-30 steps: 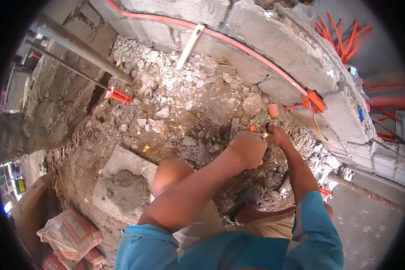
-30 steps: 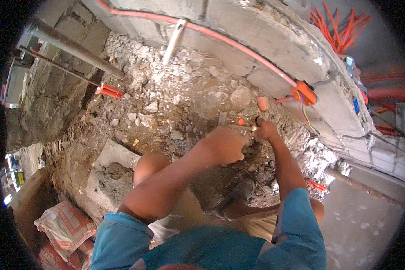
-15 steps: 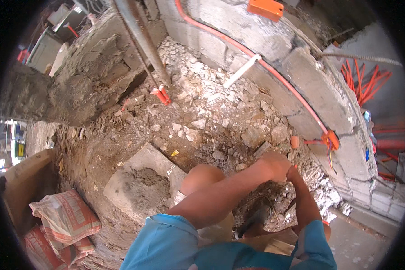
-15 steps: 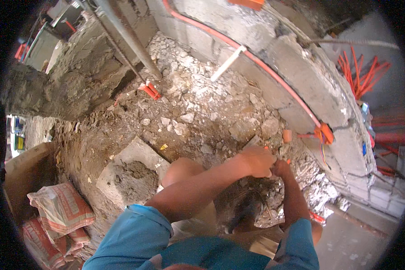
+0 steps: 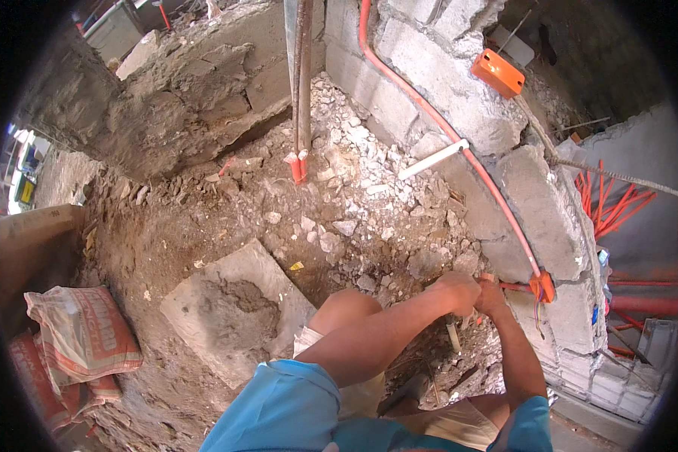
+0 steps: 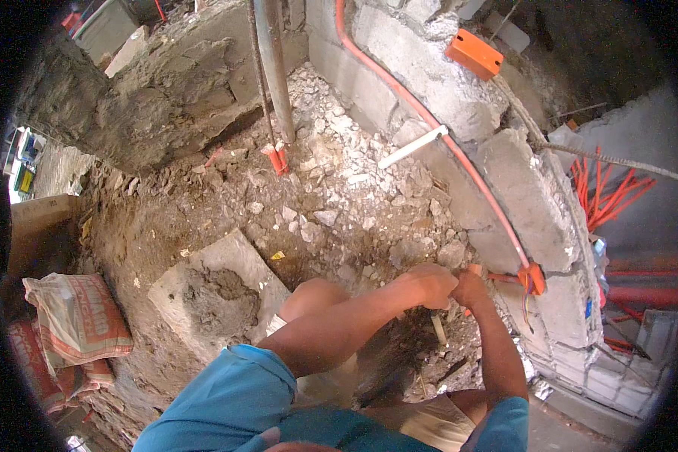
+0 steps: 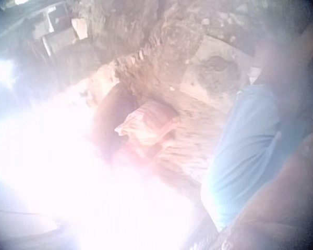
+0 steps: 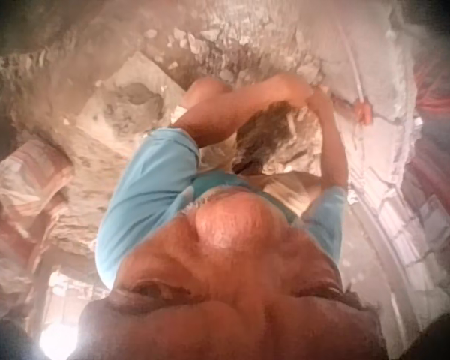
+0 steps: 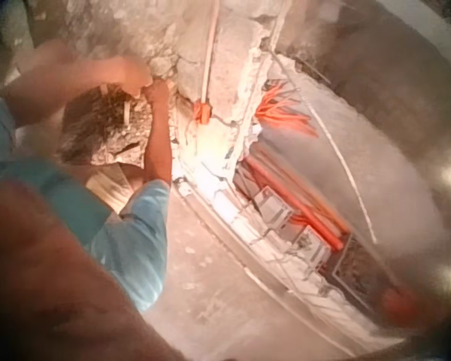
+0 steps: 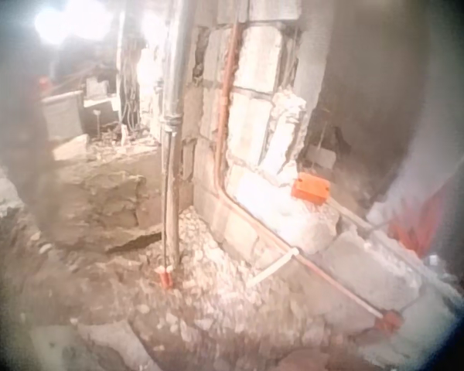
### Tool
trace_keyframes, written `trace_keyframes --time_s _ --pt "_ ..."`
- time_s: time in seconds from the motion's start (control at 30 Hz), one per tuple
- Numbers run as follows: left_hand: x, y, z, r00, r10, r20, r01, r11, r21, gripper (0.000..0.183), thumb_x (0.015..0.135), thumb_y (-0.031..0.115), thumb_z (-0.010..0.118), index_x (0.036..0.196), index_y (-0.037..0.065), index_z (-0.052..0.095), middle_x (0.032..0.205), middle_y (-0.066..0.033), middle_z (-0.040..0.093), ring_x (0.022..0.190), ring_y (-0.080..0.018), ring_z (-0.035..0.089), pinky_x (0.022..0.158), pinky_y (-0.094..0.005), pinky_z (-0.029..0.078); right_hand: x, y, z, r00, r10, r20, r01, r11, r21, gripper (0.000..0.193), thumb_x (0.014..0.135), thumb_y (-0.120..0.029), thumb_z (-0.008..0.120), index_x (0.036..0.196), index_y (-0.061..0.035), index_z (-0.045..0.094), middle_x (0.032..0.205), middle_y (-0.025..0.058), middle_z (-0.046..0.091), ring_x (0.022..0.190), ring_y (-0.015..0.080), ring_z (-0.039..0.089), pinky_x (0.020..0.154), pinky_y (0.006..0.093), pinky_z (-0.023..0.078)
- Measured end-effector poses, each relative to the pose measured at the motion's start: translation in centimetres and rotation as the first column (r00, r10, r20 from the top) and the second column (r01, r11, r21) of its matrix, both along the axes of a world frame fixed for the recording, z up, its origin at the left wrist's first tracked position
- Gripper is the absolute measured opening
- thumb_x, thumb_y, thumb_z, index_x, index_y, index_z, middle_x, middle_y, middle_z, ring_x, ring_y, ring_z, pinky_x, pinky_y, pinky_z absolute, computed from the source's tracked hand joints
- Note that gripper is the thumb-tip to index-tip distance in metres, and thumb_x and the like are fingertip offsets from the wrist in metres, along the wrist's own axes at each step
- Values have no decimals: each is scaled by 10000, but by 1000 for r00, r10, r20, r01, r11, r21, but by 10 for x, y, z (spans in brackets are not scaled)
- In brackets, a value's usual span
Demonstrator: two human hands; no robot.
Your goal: The person installs electrical wiring by threading colored wires through a pink conduit attached to a concrete block wall, securing the conduit with plastic clips, and organizing the wires into an orange junction box. The person uses a hammer to tap clips into place and adjusts the conduit alignment along the wall.
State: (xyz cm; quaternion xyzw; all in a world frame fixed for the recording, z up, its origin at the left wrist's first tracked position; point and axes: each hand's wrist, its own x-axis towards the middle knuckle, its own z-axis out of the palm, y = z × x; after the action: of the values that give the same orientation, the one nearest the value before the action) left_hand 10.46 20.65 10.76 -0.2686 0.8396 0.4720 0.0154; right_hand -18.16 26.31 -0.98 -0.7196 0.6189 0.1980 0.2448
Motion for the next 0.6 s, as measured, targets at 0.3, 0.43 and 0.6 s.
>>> trace_keyframes --time_s 0.3,0.43,0.6 --pt "-10 -9 -6 998 -56 9 57 997 -61 371 854 318 774 1090 34 796 1118 -211 773 1073 -394 742 931 -490 589 66 -53 146 993 38 -111 -49 994 -95 255 879 -270 727 1031 -66 715 1051 214 704 1008 438 693 883 526 541" --pt "-5 -17 2 999 -13 39 15 999 -32 286 843 223 733 1034 25 809 1094 -189 786 1039 -367 759 894 -479 601 59 -34 148 992 97 -77 -99 995 -23 310 889 -320 742 1059 -62 718 1037 215 718 987 437 703 884 536 541" --pt "15 -15 18 998 28 64 -26 999 -31 312 848 240 741 1055 13 800 1087 -194 785 1020 -377 761 885 -481 604 88 -21 160 981 147 -124 -129 981 142 381 897 -370 733 1103 -49 719 1059 226 739 1007 433 708 913 529 540"
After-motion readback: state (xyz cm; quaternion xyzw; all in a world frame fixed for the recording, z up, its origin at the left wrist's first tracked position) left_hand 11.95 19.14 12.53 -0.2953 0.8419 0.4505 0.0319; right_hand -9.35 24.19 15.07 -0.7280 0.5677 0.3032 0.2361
